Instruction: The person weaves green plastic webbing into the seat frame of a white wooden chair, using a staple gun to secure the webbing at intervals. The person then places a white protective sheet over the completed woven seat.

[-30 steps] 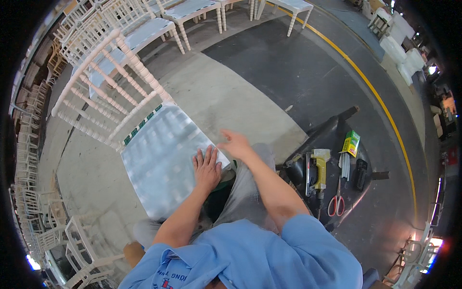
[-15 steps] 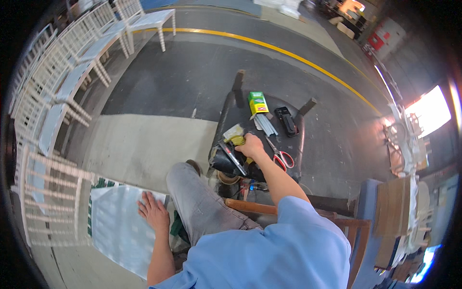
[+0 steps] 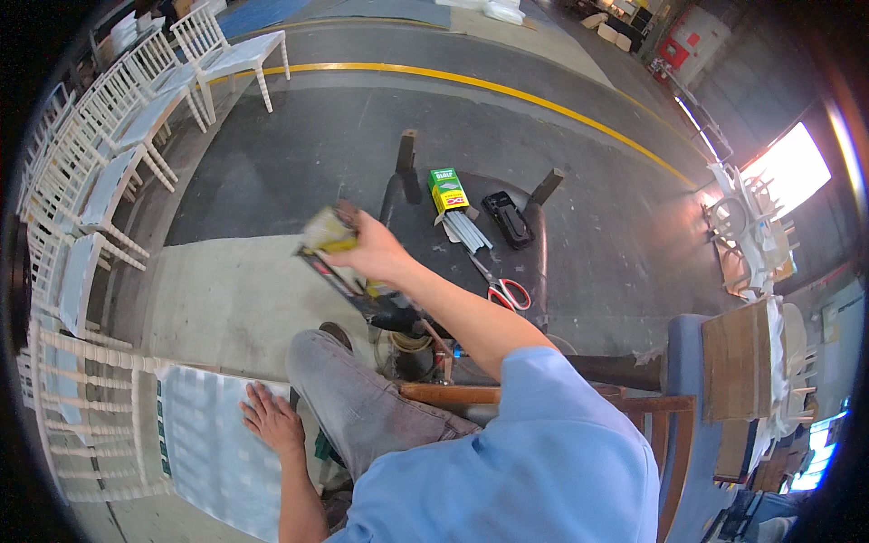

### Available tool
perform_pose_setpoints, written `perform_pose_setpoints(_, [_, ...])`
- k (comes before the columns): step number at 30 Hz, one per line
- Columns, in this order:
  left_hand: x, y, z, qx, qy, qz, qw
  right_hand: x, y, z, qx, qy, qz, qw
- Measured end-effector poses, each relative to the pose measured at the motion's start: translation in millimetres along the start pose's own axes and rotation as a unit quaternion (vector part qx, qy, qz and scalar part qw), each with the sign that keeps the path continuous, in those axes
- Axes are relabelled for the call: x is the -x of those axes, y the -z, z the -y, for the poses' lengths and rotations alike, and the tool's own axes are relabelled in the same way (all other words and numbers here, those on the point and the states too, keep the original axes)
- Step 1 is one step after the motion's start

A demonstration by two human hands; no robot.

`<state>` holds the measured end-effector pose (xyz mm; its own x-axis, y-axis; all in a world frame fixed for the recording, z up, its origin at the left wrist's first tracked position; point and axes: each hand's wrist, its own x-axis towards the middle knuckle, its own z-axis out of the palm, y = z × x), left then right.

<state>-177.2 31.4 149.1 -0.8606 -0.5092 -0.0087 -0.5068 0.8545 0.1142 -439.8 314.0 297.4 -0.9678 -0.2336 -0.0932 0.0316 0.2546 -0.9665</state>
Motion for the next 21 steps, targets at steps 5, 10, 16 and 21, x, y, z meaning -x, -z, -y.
perform_pose_setpoints(5, [-0.2, 3.3, 0.0, 0.004, 0.010, 0.007, 1.000, -17.9, -54.0, 127.1, -0.144, 0.153, 0.222, 0.952])
perform_pose_setpoints(10, [-1.0, 4.1, -1.8, -0.001, 0.015, 0.016, 1.000, 0.0, -116.3, 197.5, -0.182, 0.395, 0.231, 0.871])
perform_pose_setpoints(16, [1.4, 1.8, 2.5, 0.001, 0.010, 0.012, 1.000, 10.8, -172.5, 183.5, -0.231, 0.294, 0.351, 0.859])
perform_pose_setpoints(21, [-0.1, 0.5, -1.0, -0.009, 0.014, 0.021, 1.000, 9.7, -189.3, 144.7, -0.067, 0.314, 0.355, 0.878])
